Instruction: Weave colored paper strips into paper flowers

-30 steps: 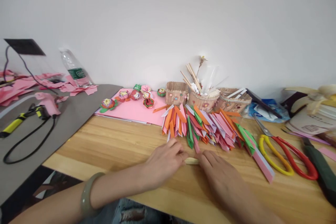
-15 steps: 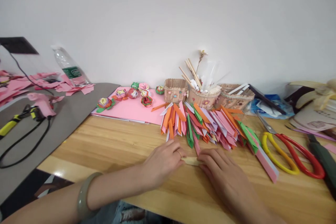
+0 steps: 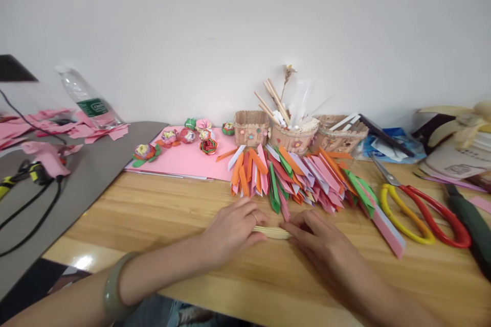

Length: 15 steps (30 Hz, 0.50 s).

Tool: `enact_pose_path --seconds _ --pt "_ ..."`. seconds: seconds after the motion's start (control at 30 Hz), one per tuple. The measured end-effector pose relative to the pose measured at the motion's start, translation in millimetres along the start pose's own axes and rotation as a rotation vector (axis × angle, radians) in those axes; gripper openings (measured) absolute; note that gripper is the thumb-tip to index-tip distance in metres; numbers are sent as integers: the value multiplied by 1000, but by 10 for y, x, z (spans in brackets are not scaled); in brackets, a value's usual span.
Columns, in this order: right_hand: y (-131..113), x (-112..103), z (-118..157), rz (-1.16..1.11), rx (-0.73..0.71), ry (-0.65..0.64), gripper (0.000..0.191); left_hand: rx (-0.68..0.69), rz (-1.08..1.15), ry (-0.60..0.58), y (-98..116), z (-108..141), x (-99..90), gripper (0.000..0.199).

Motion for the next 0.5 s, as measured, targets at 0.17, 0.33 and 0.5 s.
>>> enact_pose_path --seconds 0.17,0.33,0.5 --pt "-21 -17 5 -9 -43 25 23 23 -6 -2 1 19 22 20" --pt "-1 -49 -29 -55 -11 60 24 68 -20 45 30 22 34 18" --pt "73 -91 -30 -104 88 67 17 48 29 130 27 2 39 12"
Point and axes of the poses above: each hand's wrist, its own z-axis away from the middle knuckle, its own x-axis out of the palm, y = z × x, the point moved 6 cm from there along -z, towards the middle knuckle, and after that the axes turned 15 degrees about y, right-handed, at the moved point
